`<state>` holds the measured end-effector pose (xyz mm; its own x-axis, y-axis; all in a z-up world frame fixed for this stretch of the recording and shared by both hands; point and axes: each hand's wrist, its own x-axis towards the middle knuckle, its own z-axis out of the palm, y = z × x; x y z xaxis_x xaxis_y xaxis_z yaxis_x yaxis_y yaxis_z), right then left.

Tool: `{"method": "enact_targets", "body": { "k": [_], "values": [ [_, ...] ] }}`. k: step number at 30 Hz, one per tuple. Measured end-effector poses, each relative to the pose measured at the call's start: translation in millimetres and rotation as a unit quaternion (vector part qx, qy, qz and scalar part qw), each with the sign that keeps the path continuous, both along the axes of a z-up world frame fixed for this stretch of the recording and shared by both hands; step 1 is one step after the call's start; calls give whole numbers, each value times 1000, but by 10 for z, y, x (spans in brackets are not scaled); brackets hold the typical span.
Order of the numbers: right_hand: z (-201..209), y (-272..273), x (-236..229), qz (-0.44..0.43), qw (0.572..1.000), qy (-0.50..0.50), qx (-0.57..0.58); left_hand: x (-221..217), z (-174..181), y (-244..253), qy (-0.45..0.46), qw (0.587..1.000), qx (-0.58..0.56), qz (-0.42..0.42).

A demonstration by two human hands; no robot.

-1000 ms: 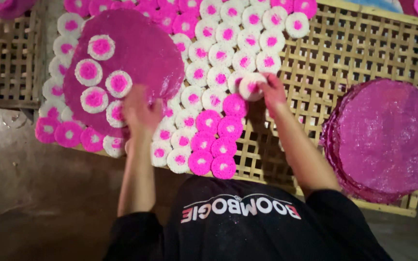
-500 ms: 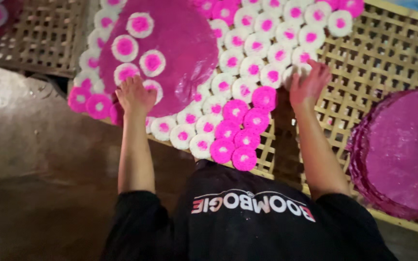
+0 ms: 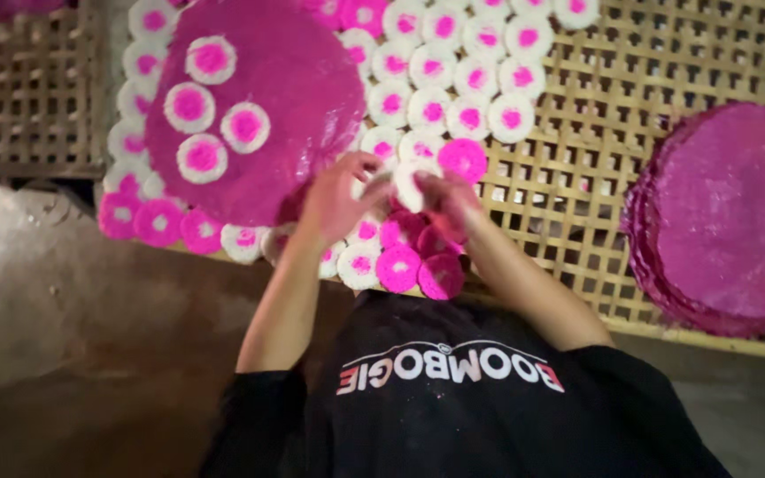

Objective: The person arranges pink and white circular objects onto a large pink glittery circular base placed on a woven bamboo tray. They repeatedly pick up the circles and place them in rows, then lift the completed base and move it to another tray.

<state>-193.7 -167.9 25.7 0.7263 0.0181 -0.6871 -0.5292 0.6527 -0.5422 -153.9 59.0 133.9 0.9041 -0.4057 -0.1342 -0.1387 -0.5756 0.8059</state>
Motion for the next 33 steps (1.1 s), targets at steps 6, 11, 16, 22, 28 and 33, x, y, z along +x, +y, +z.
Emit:
{"method": "enact_targets", "body": {
  "k": [6,11,16,22,28,33],
  "values": [
    [-223,-1197,-10,-17,942,-97,-320,926,-665,937,-9,944,248,217],
    [-266,-1333,-74,64,834,-168,-521,1324,-1278,1477,-21,918,352,180],
    [-34,-1209,-86,54,654,-194,-729,1370,-1311,1595,23,928,312,202],
    [274,-976,-54,48,599,-166,-781,1201,-911,1239,40,966,97,238],
    [455,-310,-232,69,956,-114,-263,391,-424,61,15,995,48,88],
    [147,-356,-579,-58,996,-14,-73,-462,-321,-749,-80,984,-34,-155]
  ]
}}
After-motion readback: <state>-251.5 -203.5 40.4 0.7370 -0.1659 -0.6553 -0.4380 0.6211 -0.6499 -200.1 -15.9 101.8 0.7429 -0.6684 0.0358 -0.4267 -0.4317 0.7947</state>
